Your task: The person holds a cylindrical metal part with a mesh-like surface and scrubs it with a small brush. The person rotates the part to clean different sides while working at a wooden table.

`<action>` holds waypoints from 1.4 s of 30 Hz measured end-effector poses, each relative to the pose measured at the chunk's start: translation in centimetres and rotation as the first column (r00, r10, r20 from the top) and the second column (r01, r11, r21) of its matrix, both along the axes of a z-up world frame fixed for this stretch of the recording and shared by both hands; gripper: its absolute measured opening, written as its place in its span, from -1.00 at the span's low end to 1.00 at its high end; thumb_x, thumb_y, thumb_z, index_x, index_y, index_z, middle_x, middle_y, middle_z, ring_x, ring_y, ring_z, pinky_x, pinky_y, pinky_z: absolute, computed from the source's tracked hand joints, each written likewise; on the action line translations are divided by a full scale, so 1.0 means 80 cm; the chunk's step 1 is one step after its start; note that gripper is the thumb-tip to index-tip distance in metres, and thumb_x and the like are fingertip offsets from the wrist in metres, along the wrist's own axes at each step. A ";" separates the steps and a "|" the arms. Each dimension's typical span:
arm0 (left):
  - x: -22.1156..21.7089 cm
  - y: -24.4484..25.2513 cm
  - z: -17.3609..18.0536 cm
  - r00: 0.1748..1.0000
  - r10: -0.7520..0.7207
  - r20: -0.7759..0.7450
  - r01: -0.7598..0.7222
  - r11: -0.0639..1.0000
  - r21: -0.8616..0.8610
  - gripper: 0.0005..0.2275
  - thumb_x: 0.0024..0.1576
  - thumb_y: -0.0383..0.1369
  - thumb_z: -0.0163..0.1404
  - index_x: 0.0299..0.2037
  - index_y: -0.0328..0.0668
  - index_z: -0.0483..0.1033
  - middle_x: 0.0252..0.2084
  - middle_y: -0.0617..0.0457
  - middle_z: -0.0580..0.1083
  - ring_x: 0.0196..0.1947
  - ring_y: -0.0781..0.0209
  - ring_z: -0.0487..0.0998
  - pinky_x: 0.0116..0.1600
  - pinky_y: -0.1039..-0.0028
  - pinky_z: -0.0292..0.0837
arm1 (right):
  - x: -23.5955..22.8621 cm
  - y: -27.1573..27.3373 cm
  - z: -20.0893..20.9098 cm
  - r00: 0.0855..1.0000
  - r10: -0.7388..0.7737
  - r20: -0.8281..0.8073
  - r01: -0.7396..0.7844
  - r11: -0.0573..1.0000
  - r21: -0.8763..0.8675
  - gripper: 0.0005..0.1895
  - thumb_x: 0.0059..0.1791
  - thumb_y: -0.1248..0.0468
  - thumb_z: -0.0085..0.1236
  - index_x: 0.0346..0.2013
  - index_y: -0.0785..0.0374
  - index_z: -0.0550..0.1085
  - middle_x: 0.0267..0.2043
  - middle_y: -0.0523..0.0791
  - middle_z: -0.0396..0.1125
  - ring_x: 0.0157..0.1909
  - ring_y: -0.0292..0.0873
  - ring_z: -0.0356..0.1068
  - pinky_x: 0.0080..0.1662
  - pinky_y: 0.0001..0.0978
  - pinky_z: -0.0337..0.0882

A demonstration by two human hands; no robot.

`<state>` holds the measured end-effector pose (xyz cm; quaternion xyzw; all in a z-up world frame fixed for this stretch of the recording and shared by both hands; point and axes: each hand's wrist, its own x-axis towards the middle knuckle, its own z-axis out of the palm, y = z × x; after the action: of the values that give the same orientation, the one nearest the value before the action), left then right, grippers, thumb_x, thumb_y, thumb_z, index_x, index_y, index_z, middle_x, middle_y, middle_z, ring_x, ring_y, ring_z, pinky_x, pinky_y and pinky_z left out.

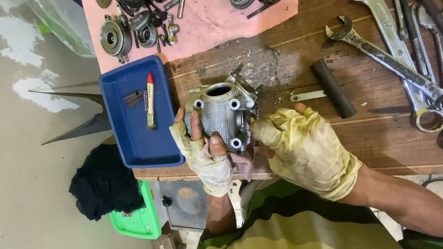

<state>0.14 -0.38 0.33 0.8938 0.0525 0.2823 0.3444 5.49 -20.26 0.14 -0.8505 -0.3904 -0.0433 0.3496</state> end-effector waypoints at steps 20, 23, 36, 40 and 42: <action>-0.002 0.003 -0.008 1.000 -0.012 0.029 0.014 0.998 -0.064 -0.55 0.46 -0.08 -0.24 0.41 -0.20 0.26 0.48 -0.29 0.11 0.52 -0.26 0.26 0.60 -0.01 0.26 | -0.008 0.027 0.021 1.000 -0.010 0.007 0.010 0.999 -0.054 -0.66 -0.18 0.07 0.23 -0.16 0.04 0.46 -0.23 -0.17 0.34 -0.18 -0.02 0.34 0.08 0.02 0.29; -0.005 0.003 -0.011 1.000 0.007 0.004 -0.006 0.996 -0.088 -0.53 0.45 -0.03 -0.23 0.42 -0.16 0.27 0.49 -0.27 0.10 0.53 -0.22 0.25 0.58 0.07 0.28 | -0.012 0.030 0.006 0.996 -0.081 0.028 0.081 0.997 0.012 -0.72 -0.13 0.20 0.18 -0.14 0.13 0.50 -0.22 -0.11 0.37 -0.20 0.02 0.40 0.02 -0.01 0.38; -0.003 0.003 -0.006 1.000 0.004 0.014 -0.004 0.999 -0.043 -0.55 0.46 -0.07 -0.25 0.40 -0.20 0.27 0.47 -0.32 0.11 0.48 -0.29 0.30 0.58 -0.03 0.26 | -0.019 0.025 -0.012 0.975 -0.161 0.150 0.158 0.987 0.029 -0.57 -0.14 0.26 0.20 0.04 0.13 0.49 -0.14 -0.02 0.38 -0.20 0.07 0.42 -0.17 0.00 0.43; -0.003 0.004 -0.008 1.000 0.007 0.016 -0.006 0.999 -0.049 -0.58 0.46 -0.10 -0.24 0.40 -0.18 0.28 0.46 -0.31 0.13 0.49 -0.29 0.28 0.59 -0.06 0.25 | -0.016 0.028 -0.002 0.962 -0.123 0.245 0.122 0.992 0.018 -0.63 -0.07 0.24 0.12 0.02 0.22 0.47 -0.18 -0.06 0.38 -0.23 0.01 0.41 -0.14 -0.06 0.42; -0.004 0.004 -0.008 1.000 0.016 0.025 -0.015 0.999 -0.042 -0.59 0.46 -0.12 -0.23 0.38 -0.19 0.30 0.44 -0.32 0.15 0.49 -0.31 0.28 0.59 -0.09 0.25 | -0.014 0.031 0.005 0.954 -0.104 0.281 0.107 0.994 0.005 -0.70 -0.01 0.22 0.05 -0.02 0.27 0.48 -0.22 -0.04 0.35 -0.27 0.00 0.38 -0.17 -0.09 0.42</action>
<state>-0.18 -0.08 -0.34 0.8823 0.0608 0.2952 0.3615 4.35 -17.78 0.52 -0.8572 -0.3902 -0.1804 0.2835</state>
